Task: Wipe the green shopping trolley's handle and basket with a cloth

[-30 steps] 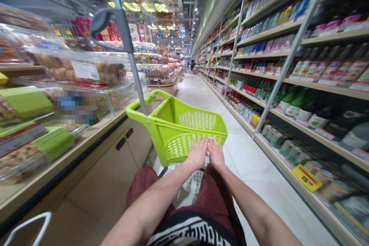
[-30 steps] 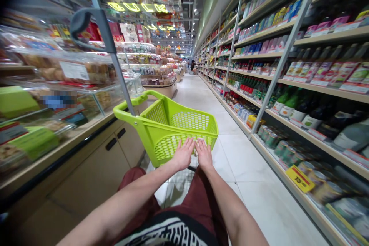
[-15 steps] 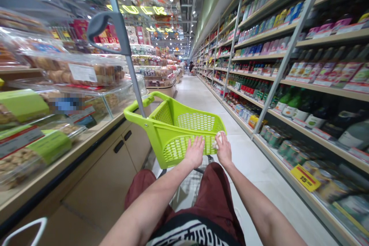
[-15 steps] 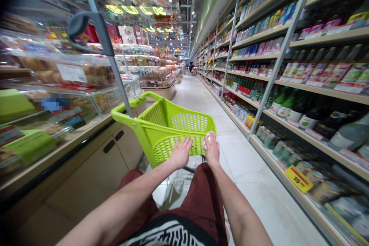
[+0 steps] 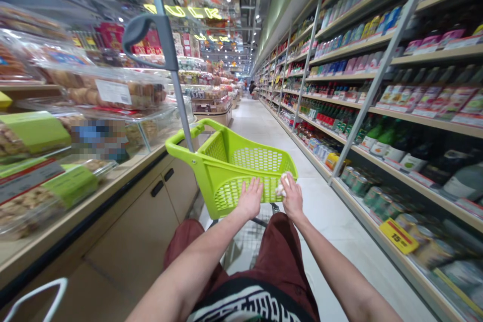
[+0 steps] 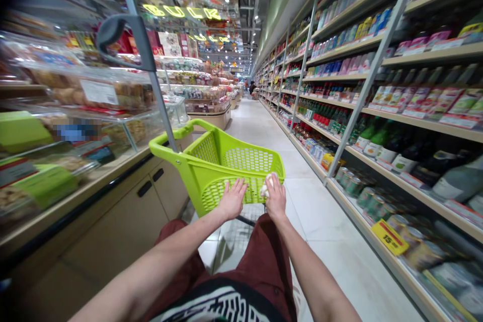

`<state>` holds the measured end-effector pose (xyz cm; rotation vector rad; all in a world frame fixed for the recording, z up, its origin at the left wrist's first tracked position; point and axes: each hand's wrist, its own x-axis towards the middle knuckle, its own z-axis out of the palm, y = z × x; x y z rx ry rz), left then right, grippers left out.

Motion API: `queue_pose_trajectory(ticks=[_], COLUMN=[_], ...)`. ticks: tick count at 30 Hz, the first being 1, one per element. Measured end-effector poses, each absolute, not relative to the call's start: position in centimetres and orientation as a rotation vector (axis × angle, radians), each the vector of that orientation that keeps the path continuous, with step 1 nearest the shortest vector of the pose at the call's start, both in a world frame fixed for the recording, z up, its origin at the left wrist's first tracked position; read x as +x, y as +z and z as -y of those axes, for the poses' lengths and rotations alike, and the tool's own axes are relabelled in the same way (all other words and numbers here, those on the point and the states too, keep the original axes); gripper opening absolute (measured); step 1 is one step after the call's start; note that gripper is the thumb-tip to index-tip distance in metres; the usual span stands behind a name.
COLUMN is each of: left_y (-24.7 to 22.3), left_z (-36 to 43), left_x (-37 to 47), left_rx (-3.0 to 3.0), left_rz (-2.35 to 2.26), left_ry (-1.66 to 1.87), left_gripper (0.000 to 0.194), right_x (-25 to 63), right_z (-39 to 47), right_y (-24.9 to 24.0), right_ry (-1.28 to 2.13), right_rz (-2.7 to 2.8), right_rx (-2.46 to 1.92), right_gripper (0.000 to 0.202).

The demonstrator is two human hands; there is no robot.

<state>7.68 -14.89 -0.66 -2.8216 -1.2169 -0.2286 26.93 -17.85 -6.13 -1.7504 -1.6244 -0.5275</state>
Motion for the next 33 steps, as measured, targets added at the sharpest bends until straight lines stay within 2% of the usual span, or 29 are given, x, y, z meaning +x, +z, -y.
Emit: queue_pose_trajectory(ticks=[4,9,12,17,20,24,28,30,33], left_y=[-0.4,-0.8,-0.8,0.7,2.5,4.4,5.0,5.1,5.1], left_z=[14.4,14.2,13.9,12.2,10.5,8.7,8.2,8.4,8.7], left_x=[6.7,5.6,4.8,2.1,0.1,-2.4,-3.4,-3.4,-3.2], left_rx=[-2.791,-2.765,-2.742,-2.624,-2.495,-2.401,-2.396,-2.392,-2.401], left_rz=[1.281,1.322,1.361,1.427,1.461,1.536,1.529,1.533,1.521], left_ry=[-0.206,-0.192,-0.214,-0.316,-0.407,-0.417,-0.371,-0.351,-0.312], left_gripper=[0.065,0.066,0.065,0.064,0.064,0.064,0.060,0.059,0.061], right_x=[28.1,27.0,24.6,20.8,19.6,18.0,15.2,13.9,12.9], right_z=[17.7,18.0,17.8,15.6,13.8,13.0,13.8,14.1,13.8], right_y=[-5.0,-8.8,-9.2,-3.3,-0.3,-1.3,-3.5,-3.2,-1.3], right_ry=[-0.443,-0.162,-0.073,-0.389,-0.444,-0.338,-0.254,-0.236,-0.348], right_rz=[1.413,1.428,1.591,1.684,1.686,1.816,2.138,2.252,2.100], right_rx=[-1.923,-2.100,-2.026,-1.621,-1.629,-1.737,-1.575,-1.449,-1.395], right_gripper=[0.057,0.058,0.059,0.067,0.062,0.056,0.056,0.055,0.055])
